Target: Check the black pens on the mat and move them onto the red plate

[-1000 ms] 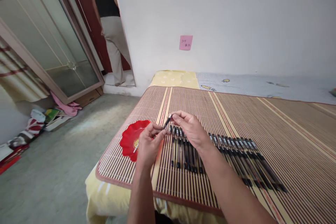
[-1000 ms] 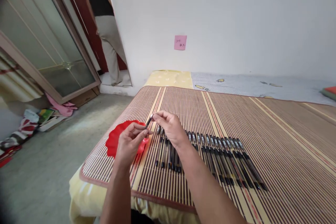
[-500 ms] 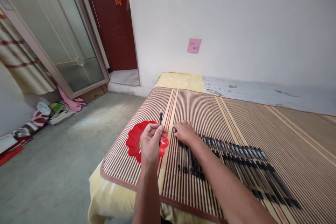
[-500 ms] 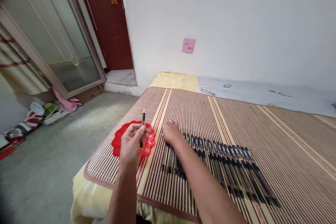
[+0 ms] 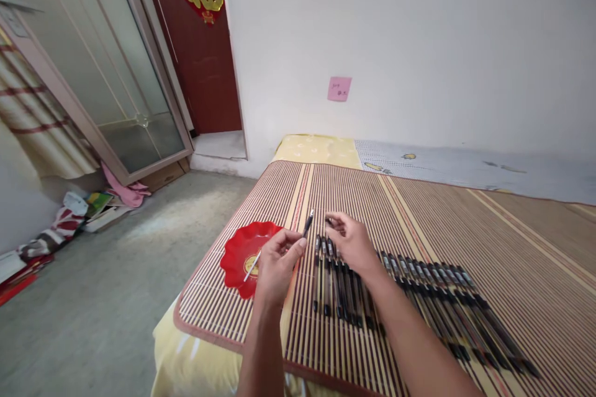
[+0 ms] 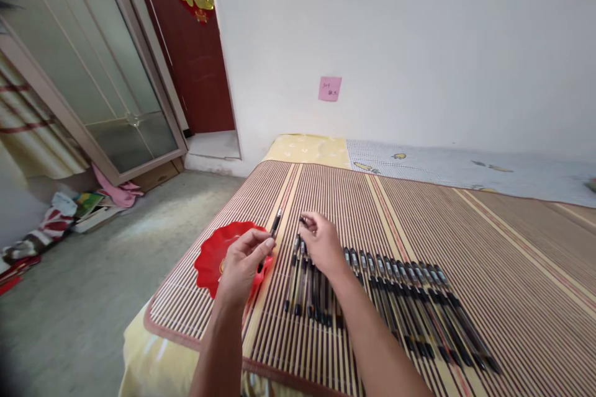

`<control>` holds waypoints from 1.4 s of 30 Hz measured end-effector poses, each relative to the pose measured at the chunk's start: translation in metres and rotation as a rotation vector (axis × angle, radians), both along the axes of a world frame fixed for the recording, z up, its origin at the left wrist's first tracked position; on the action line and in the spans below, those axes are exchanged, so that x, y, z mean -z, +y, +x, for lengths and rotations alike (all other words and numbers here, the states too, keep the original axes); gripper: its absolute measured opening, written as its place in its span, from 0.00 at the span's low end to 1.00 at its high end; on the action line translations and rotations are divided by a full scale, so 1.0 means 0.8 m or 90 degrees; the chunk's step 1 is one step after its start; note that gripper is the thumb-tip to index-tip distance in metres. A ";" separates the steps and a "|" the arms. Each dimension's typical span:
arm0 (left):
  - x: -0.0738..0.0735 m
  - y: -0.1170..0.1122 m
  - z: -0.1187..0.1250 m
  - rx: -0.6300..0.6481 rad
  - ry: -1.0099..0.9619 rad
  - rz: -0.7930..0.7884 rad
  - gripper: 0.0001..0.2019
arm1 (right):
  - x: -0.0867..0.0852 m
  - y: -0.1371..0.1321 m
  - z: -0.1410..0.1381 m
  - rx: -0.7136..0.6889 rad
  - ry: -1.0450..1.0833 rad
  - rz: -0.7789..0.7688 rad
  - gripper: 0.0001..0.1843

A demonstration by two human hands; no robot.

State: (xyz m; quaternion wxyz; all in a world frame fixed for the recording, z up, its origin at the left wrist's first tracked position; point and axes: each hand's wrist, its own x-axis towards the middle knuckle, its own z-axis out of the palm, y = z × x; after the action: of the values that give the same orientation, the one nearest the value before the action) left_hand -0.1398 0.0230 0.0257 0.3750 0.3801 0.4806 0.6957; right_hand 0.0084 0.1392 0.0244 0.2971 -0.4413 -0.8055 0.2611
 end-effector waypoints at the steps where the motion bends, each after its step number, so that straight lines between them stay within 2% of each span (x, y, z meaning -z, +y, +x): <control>1: -0.001 0.000 0.003 0.016 0.023 -0.005 0.11 | -0.001 -0.007 0.024 0.005 0.131 -0.052 0.18; 3: -0.003 0.001 0.013 0.045 0.069 -0.010 0.09 | -0.002 -0.024 0.071 0.038 0.316 -0.136 0.17; 6: -0.004 0.003 0.033 0.111 0.135 -0.021 0.09 | -0.007 -0.053 0.126 0.119 0.483 -0.167 0.17; 8: -0.003 0.005 0.047 0.162 0.168 -0.026 0.09 | -0.016 -0.067 0.146 0.159 0.598 -0.155 0.15; 11: 0.000 0.009 0.063 0.222 0.199 -0.038 0.09 | -0.034 -0.074 0.154 0.145 0.695 -0.137 0.12; 14: 0.001 0.011 0.072 0.245 0.228 -0.058 0.09 | -0.044 -0.071 0.152 0.105 0.694 -0.119 0.09; 23: -0.002 0.015 0.090 0.277 0.210 -0.073 0.09 | -0.039 -0.067 0.155 0.019 0.573 -0.161 0.11; 30: 0.002 0.014 0.089 0.284 0.203 -0.066 0.09 | -0.040 -0.067 0.157 0.088 0.626 -0.124 0.12; 37: -0.004 0.012 0.090 0.296 0.219 -0.054 0.08 | -0.044 -0.071 0.151 -0.009 0.512 -0.205 0.12; 42: -0.003 0.013 0.093 0.322 0.185 -0.046 0.09 | -0.044 -0.074 0.148 -0.026 0.470 -0.225 0.11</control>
State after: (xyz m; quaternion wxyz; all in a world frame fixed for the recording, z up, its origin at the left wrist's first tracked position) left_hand -0.0657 0.0330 0.0285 0.4772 0.5701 0.4438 0.5004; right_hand 0.1271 0.0803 0.0596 0.4807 -0.3457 -0.5962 0.5421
